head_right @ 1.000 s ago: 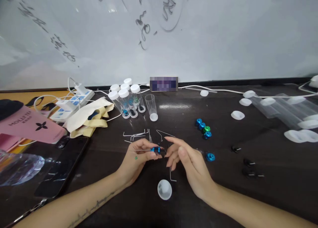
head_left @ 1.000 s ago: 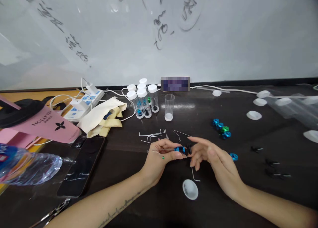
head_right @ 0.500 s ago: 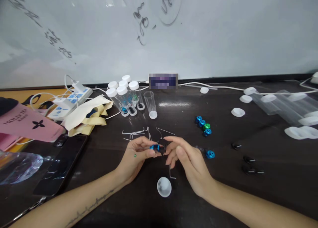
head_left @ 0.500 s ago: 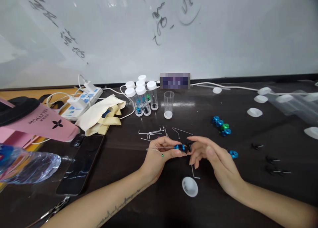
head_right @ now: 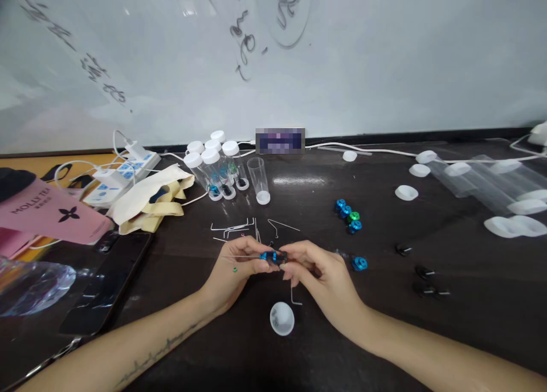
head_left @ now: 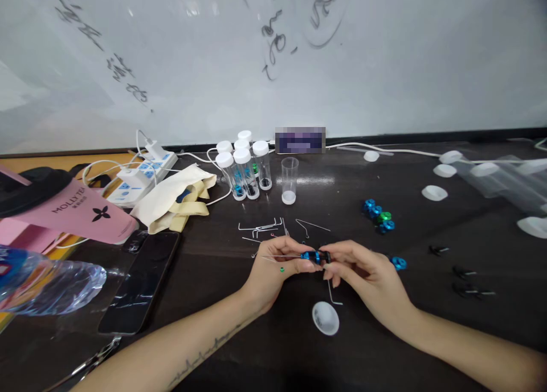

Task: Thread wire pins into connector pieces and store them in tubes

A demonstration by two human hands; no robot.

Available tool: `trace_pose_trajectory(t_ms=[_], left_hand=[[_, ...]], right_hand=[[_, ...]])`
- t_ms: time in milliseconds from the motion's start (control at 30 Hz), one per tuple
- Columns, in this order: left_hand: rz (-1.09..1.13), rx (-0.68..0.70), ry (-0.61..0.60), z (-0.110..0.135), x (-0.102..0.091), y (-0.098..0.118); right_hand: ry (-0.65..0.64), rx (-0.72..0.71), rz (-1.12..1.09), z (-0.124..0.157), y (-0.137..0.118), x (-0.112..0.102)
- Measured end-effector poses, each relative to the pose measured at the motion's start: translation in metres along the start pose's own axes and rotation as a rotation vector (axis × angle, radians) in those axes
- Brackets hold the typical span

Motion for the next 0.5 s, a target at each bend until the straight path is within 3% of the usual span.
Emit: trace_pose_trajectory(t_ms=[233, 500], left_hand=[[0.013, 0.004, -0.028, 0.0005, 0.0022, -0.0010], [0.031, 0.024, 0.031, -0.0003, -0.0025, 0.0027]], right_hand=[[-0.011, 0.021, -0.007, 0.0001, 0.0038, 0.0017], [0.006, 0.044, -0.012, 0.0020, 0.0077, -0.0003]])
Point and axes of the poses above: each hand's wrist, its own z-axis away from the middle knuckle, its own x-axis out of the palm, y = z × x, the point moved 10 cm from there along -z, towards the middle knuckle, and after that the axes turned 5 degrees about y, right-handed, at the moved point
